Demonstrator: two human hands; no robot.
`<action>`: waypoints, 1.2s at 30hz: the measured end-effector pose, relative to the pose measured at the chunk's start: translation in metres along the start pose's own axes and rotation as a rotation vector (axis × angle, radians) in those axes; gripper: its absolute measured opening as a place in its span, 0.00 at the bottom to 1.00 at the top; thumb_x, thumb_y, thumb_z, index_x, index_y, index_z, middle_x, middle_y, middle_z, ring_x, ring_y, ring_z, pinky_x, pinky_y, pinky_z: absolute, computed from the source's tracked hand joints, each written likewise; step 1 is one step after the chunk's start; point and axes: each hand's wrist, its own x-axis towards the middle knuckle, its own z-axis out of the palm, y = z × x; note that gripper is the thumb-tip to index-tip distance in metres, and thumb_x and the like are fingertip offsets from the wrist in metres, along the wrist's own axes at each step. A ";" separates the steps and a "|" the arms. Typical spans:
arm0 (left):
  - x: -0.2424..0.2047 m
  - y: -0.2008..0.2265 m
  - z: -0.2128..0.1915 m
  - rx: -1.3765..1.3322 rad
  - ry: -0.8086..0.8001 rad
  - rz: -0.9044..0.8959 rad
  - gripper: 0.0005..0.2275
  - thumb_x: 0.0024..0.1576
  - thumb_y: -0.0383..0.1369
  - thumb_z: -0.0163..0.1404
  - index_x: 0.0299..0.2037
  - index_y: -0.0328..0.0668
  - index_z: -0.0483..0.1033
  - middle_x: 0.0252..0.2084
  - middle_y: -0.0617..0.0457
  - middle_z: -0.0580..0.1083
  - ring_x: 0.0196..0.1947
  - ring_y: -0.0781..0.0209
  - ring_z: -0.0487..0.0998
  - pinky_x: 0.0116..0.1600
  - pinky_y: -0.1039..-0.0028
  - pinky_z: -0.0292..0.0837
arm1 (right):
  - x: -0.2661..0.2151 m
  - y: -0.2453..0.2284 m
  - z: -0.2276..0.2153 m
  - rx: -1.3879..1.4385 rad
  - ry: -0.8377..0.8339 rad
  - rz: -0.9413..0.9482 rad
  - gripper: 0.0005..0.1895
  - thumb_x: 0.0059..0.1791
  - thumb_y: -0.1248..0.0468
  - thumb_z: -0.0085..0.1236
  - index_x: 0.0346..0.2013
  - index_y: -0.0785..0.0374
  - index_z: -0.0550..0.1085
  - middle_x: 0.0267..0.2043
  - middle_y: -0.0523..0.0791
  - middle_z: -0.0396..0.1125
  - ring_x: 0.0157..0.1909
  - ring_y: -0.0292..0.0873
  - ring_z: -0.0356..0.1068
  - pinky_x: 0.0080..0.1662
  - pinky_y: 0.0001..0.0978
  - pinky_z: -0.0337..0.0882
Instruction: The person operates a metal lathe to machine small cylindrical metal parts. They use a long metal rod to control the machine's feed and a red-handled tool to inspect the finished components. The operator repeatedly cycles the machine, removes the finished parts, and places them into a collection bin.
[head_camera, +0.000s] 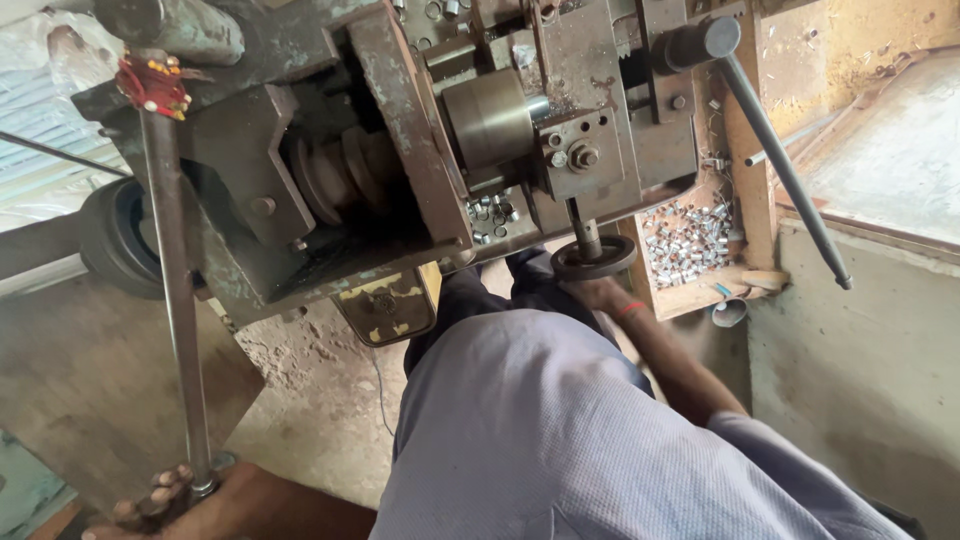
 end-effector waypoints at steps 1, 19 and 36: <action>-0.003 0.006 0.005 0.023 0.035 -0.027 0.16 0.67 0.39 0.52 0.33 0.33 0.73 0.19 0.50 0.68 0.19 0.58 0.75 0.26 0.73 0.78 | -0.004 -0.002 0.011 -0.075 -0.011 -0.033 0.18 0.54 0.54 0.50 0.47 0.66 0.75 0.46 0.51 0.71 0.48 0.47 0.69 0.52 0.43 0.69; -0.030 0.014 0.004 0.536 -0.236 0.755 0.15 0.73 0.38 0.45 0.54 0.27 0.70 0.37 0.48 0.71 0.25 0.68 0.69 0.29 0.85 0.68 | -0.078 -0.027 -0.024 0.627 0.354 0.346 0.09 0.50 0.64 0.55 0.38 0.69 0.75 0.34 0.45 0.71 0.37 0.37 0.69 0.45 0.32 0.69; -0.003 0.001 -0.006 0.007 -0.102 0.027 0.17 0.64 0.43 0.51 0.31 0.36 0.72 0.24 0.56 0.65 0.20 0.68 0.69 0.27 0.81 0.71 | -0.019 0.001 -0.003 -0.027 0.388 0.096 0.13 0.53 0.65 0.52 0.50 0.64 0.77 0.48 0.50 0.76 0.49 0.44 0.75 0.54 0.39 0.73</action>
